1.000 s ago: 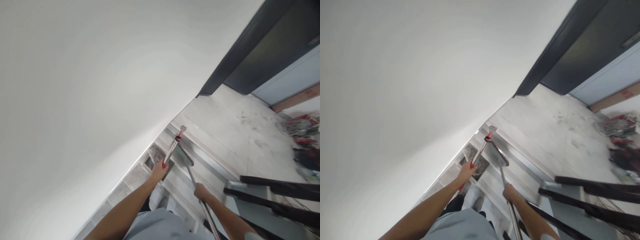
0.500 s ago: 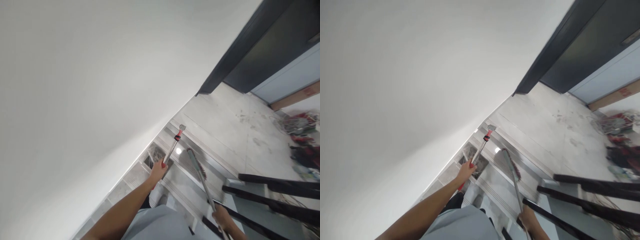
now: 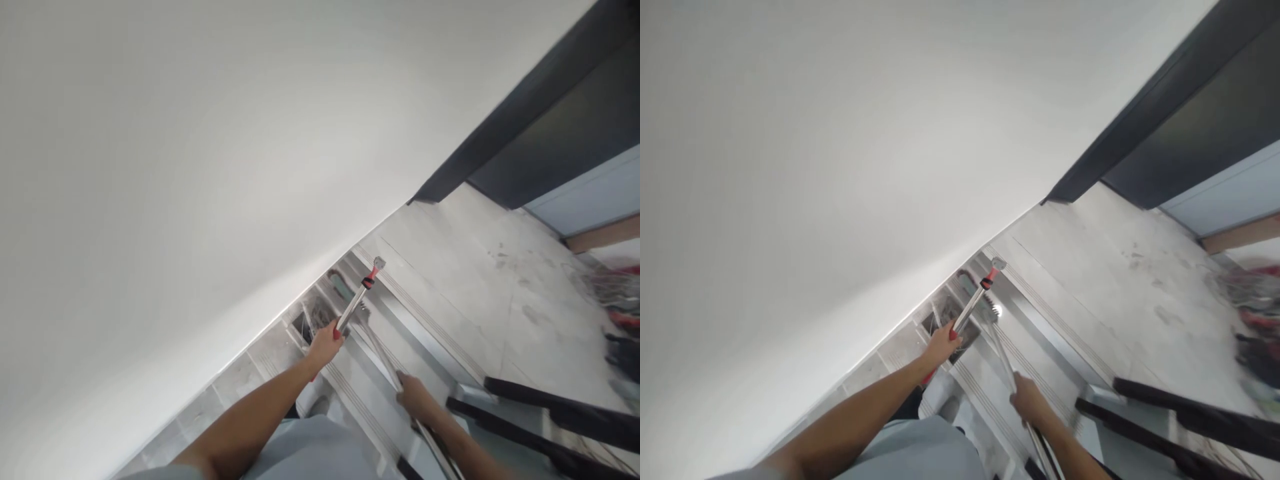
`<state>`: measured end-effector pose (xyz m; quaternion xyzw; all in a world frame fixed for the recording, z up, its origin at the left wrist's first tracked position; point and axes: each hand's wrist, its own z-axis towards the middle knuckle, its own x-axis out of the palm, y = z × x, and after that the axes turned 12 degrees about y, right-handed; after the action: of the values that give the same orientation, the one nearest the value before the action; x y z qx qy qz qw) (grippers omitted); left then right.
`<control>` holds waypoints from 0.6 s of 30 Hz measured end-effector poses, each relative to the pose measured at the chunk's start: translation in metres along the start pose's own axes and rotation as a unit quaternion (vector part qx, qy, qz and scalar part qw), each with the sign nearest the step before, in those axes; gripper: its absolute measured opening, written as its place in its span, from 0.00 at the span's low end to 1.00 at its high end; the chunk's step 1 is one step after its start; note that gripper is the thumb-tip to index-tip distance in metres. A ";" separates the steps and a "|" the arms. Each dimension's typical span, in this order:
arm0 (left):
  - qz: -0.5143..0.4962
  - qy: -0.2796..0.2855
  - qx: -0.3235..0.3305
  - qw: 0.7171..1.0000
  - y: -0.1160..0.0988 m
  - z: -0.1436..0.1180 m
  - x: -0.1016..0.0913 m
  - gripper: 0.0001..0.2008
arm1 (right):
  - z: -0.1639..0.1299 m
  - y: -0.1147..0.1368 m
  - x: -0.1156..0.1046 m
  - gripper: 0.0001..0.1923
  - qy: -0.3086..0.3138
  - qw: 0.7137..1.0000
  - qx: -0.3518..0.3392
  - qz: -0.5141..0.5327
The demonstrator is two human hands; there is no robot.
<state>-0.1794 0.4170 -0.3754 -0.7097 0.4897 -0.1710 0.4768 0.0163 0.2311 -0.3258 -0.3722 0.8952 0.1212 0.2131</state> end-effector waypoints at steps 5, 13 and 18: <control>0.019 -0.011 0.014 1.000 0.002 0.000 0.001 0.26 | 0.053 0.049 -0.048 0.19 -0.017 0.994 0.052 -0.099; 0.023 -0.003 0.012 1.000 0.000 -0.004 -0.002 0.26 | 0.002 -0.013 0.003 0.35 0.073 0.980 -0.048 -0.177; 0.035 -0.005 0.026 0.999 0.001 -0.003 -0.002 0.27 | 0.007 -0.021 -0.031 0.32 0.027 0.995 0.035 -0.092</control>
<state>-0.1826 0.4167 -0.3742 -0.6804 0.5074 -0.1636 0.5028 0.0526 0.2385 -0.3191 -0.4489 0.8661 0.0595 0.2119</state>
